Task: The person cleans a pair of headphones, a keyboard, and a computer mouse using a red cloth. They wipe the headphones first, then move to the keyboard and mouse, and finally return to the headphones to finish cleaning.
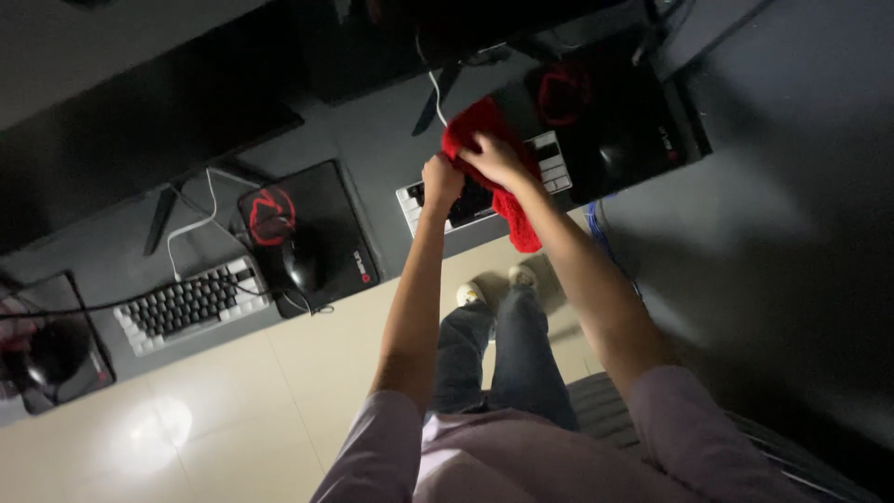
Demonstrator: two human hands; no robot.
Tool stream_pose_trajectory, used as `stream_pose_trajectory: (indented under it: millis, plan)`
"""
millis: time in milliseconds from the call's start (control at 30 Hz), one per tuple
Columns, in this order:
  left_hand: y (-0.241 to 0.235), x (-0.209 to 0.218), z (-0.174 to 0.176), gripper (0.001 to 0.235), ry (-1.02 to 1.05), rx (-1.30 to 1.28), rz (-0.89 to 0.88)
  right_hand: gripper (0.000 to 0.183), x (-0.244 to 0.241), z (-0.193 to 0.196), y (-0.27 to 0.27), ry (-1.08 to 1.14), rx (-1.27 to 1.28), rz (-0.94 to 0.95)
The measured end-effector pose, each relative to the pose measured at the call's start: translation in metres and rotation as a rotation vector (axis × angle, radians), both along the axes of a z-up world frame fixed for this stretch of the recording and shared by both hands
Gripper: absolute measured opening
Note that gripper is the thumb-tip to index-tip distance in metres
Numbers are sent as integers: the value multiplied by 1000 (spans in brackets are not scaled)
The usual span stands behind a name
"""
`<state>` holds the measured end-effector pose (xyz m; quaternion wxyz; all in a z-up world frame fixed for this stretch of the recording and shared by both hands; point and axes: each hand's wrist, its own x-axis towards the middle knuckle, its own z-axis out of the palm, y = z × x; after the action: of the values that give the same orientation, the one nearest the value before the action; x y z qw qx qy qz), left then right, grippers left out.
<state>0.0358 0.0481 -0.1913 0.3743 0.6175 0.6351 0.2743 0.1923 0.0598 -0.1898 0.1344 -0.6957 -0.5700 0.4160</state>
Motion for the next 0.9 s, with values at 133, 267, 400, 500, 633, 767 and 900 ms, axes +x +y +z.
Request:
stream_pose_trajectory:
  millis: [133, 267, 400, 500, 633, 767, 900]
  plan:
    - [0, -3, -28, 18, -62, 100, 0, 39, -9, -55, 26, -6, 379, -66]
    - [-4, -1, -41, 17, 5, 380, 28, 26, -14, -54, 30, 69, 557, -50]
    - [-12, 12, 14, 19, 36, 440, 73, 25, 0, -76, 56, 200, 636, -120]
    - [-15, 24, 15, 15, 67, 309, 188, 24, 15, -48, 54, 531, 508, -302]
    - [-5, 21, 1, 11, 175, 320, 184, 25, 30, -41, 71, 1070, 332, -546]
    - [-16, 30, 35, 26, 195, 536, 213, 17, 21, -31, 20, 1037, 203, -402]
    - [-31, 29, 67, 33, -197, 602, 33, 32, 14, 67, -25, 867, 357, -20]
